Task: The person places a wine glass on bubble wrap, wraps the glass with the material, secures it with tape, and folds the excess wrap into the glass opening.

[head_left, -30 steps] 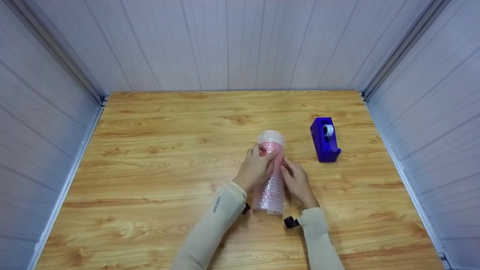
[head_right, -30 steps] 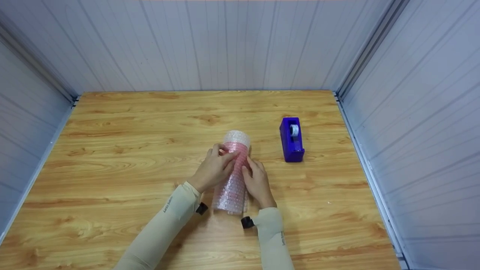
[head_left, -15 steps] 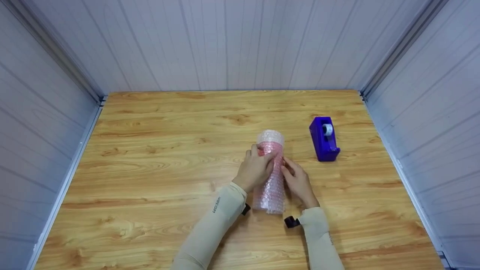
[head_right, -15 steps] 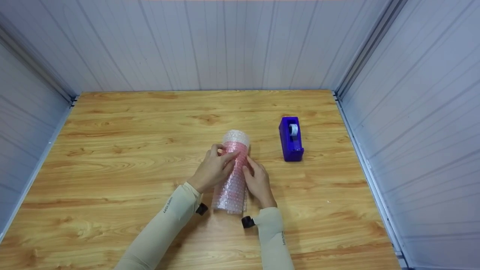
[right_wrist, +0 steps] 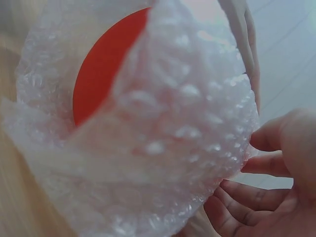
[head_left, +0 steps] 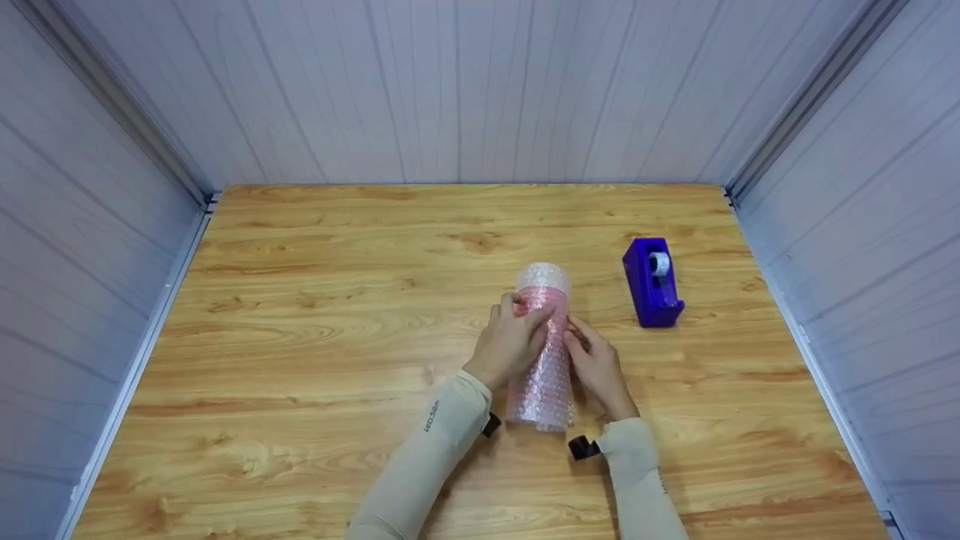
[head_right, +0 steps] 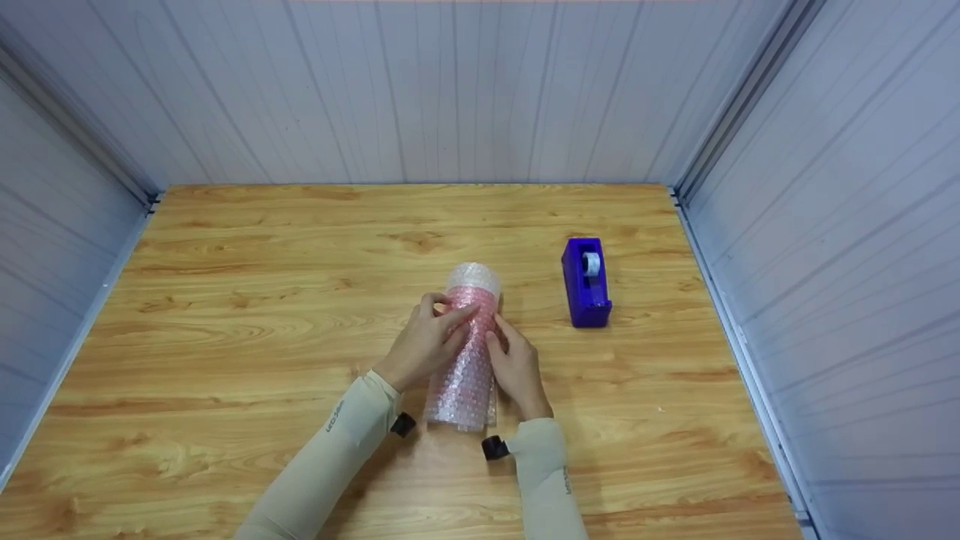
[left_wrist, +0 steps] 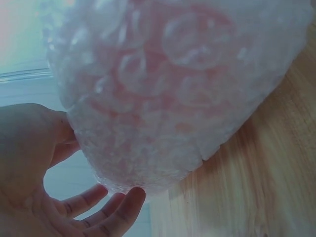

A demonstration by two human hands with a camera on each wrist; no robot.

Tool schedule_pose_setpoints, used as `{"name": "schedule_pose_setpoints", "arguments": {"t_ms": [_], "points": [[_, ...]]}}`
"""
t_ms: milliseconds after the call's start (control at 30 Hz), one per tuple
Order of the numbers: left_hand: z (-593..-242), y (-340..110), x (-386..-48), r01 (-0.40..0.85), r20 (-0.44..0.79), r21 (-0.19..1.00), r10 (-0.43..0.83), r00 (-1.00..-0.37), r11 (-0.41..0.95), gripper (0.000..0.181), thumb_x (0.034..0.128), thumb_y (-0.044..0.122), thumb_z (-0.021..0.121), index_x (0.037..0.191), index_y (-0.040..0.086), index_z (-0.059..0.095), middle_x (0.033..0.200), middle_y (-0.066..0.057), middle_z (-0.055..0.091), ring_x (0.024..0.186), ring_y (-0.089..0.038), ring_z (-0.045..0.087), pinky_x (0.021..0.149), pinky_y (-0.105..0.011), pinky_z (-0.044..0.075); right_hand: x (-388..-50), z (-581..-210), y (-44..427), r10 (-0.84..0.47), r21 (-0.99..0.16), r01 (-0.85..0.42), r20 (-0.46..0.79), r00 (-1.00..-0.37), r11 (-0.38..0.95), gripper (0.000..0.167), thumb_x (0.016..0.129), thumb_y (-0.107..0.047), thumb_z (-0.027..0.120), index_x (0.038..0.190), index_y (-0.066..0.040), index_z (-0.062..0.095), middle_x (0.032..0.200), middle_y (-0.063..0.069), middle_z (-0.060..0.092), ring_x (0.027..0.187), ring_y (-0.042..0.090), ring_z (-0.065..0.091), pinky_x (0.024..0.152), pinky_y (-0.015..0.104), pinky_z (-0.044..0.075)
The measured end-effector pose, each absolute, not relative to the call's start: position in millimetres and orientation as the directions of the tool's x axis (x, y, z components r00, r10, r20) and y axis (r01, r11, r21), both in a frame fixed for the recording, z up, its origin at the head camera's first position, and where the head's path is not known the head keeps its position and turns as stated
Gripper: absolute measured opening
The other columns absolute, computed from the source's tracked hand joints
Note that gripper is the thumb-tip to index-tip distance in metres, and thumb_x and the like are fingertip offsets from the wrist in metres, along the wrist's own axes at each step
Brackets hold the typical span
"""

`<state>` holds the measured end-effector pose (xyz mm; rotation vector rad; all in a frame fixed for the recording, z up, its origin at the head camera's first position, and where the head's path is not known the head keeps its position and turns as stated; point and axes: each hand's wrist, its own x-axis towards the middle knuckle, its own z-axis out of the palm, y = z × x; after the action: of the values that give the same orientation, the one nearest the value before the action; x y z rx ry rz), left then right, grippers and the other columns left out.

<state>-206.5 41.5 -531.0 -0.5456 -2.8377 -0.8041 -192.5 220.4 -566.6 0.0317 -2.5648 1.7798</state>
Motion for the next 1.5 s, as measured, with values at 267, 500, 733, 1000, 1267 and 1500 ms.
{"name": "schedule_pose_setpoints", "arguments": {"t_ms": [267, 500, 733, 1000, 1267, 1500], "points": [[-533, 31, -206, 0.377, 0.234, 0.559, 0.296, -0.926, 0.738, 0.041, 0.1008, 0.024, 0.059, 0.141, 0.023, 0.060, 0.132, -0.025, 0.047, 0.114, -0.038, 0.053, 0.090, -0.046, 0.050, -192, -560, 215, -0.021, -0.917, -0.069, 0.066, -0.998, 0.393, 0.042, 0.102, -0.020, 0.060, 0.140, -0.002, 0.057, 0.111, 0.016, 0.070, 0.100, 0.029, 0.065, 0.089, 0.044, 0.051], [-539, 23, -203, 0.367, 0.240, 0.668, 0.280, -0.930, 0.647, 0.041, 0.1010, 0.021, 0.059, 0.142, 0.020, 0.060, 0.130, -0.025, 0.047, 0.116, -0.035, 0.051, 0.092, -0.044, 0.048, -190, -557, 211, -0.030, -0.921, -0.103, 0.099, -0.995, 0.376, 0.040, 0.102, -0.019, 0.061, 0.138, -0.002, 0.059, 0.111, 0.017, 0.070, 0.101, 0.030, 0.066, 0.090, 0.046, 0.051], [-542, 15, -199, 0.289, 0.184, 0.761, 0.235, -0.955, 0.581, 0.042, 0.1013, 0.021, 0.060, 0.143, 0.020, 0.058, 0.132, -0.020, 0.046, 0.083, -0.018, 0.056, 0.074, -0.033, 0.049, -188, -550, 207, -0.036, -0.929, -0.115, 0.109, -0.993, 0.353, 0.037, 0.103, -0.018, 0.059, 0.136, -0.001, 0.060, 0.119, 0.017, 0.068, 0.106, 0.030, 0.064, 0.093, 0.043, 0.050], [-547, 2, -194, 0.187, 0.118, 0.869, 0.176, -0.977, 0.457, 0.043, 0.1021, 0.020, 0.059, 0.145, 0.019, 0.055, 0.131, -0.017, 0.050, 0.098, -0.019, 0.060, 0.084, -0.031, 0.053, -186, -541, 202, -0.073, -0.961, -0.100, 0.084, -0.994, 0.257, 0.035, 0.104, -0.004, 0.051, 0.136, 0.011, 0.053, 0.122, 0.029, 0.063, 0.105, 0.043, 0.063, 0.091, 0.057, 0.050], [-549, -7, -193, 0.155, 0.111, 0.888, 0.126, -0.986, 0.432, 0.042, 0.1017, 0.020, 0.060, 0.143, 0.017, 0.058, 0.122, -0.018, 0.055, 0.097, -0.022, 0.064, 0.083, -0.029, 0.054, -182, -538, 197, -0.108, -0.958, -0.148, 0.125, -0.986, 0.244, 0.033, 0.105, -0.006, 0.051, 0.135, 0.005, 0.057, 0.123, 0.022, 0.065, 0.099, 0.036, 0.066, 0.091, 0.052, 0.051], [-549, -11, -194, 0.158, 0.148, 0.868, 0.058, -0.987, 0.470, 0.038, 0.1014, 0.023, 0.061, 0.138, 0.012, 0.062, 0.121, -0.018, 0.050, 0.099, -0.022, 0.061, 0.086, -0.030, 0.052, -181, -540, 191, -0.150, -0.939, -0.204, 0.168, -0.974, 0.275, 0.034, 0.105, -0.012, 0.053, 0.135, 0.002, 0.058, 0.126, 0.017, 0.065, 0.117, 0.034, 0.060, 0.097, 0.045, 0.048]]}}
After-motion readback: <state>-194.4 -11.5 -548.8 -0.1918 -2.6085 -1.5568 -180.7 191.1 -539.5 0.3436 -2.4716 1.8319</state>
